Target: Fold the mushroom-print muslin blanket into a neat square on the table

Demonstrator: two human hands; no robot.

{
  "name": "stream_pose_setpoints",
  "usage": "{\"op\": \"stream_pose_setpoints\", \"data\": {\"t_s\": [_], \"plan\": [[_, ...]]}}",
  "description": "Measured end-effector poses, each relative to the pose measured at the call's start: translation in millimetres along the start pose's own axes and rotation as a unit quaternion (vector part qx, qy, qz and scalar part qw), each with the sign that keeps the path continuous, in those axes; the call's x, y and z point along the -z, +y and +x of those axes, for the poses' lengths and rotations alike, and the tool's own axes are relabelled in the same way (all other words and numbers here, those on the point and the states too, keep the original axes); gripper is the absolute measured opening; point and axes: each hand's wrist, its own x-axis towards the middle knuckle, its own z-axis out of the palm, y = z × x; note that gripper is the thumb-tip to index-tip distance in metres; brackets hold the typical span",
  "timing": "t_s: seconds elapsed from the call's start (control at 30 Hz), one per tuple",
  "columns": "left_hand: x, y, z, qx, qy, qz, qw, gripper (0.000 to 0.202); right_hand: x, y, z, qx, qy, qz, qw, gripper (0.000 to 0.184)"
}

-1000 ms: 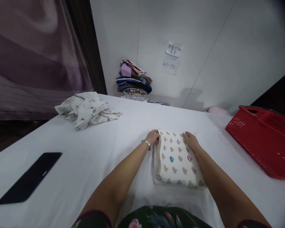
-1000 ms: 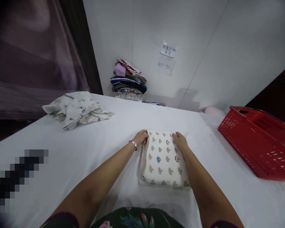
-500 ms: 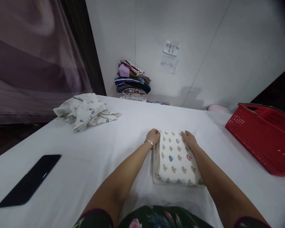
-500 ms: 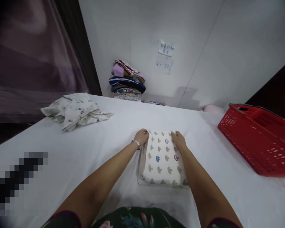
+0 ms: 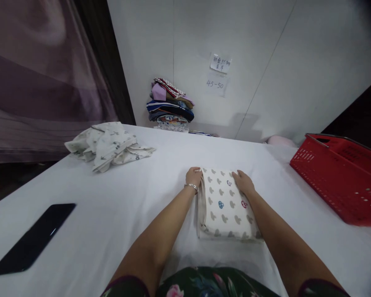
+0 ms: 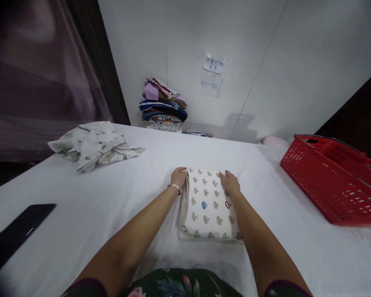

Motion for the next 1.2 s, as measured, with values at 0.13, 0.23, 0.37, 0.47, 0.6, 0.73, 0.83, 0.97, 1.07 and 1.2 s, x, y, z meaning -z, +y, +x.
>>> {"op": "stream_pose_setpoints", "data": {"t_s": [0.13, 0.23, 0.37, 0.47, 0.6, 0.73, 0.83, 0.97, 1.07, 1.2], "plan": [[-3.7, -4.3, 8.7, 0.021, -0.007, -0.030, 0.999, 0.026, 1.7, -5.2, -3.5, 0.025, 0.027, -0.033, 0.999, 0.060], [-3.4, -5.6, 12.3, 0.022, -0.014, -0.036, 0.999, 0.022, 1.7, -19.1, -13.7, 0.109, 0.090, -0.064, 0.988, 0.053], [-2.4, -3.1, 12.1, 0.011, -0.016, -0.026, 0.999, 0.020, -7.5, -50.9, -39.5, 0.279, 0.067, -0.038, 0.957, 0.047], [-2.4, -0.2, 11.4, 0.004, -0.023, -0.018, 1.000, 0.020, -21.5, -72.4, -58.0, 0.361, 0.002, -0.060, 0.931, 0.046], [-1.2, 1.9, 9.9, 0.020, -0.044, -0.024, 0.999, 0.018, -35.9, -82.4, -67.9, 0.369, -0.044, -0.094, 0.923, 0.045], [4.4, 3.3, 2.8, 0.052, -0.067, -0.044, 0.995, 0.020, -35.4, -80.1, -68.5, 0.367, -0.043, -0.086, 0.925, 0.045], [9.9, 3.3, -5.8, 0.074, -0.088, -0.054, 0.992, 0.025, -30.4, -79.8, -73.3, 0.368, -0.039, -0.078, 0.926, 0.045], [16.7, -0.3, -17.4, 0.086, -0.116, -0.058, 0.988, 0.025, -27.8, -81.8, -82.0, 0.367, -0.047, -0.080, 0.925, 0.045], [21.7, -3.5, -25.0, 0.085, -0.129, -0.063, 0.986, 0.024, -28.4, -83.0, -83.5, 0.359, -0.063, -0.087, 0.927, 0.046], [29.2, -7.9, -36.0, 0.083, -0.140, -0.074, 0.984, 0.024, -25.4, -82.0, -84.5, 0.357, -0.074, -0.083, 0.927, 0.046]]}}
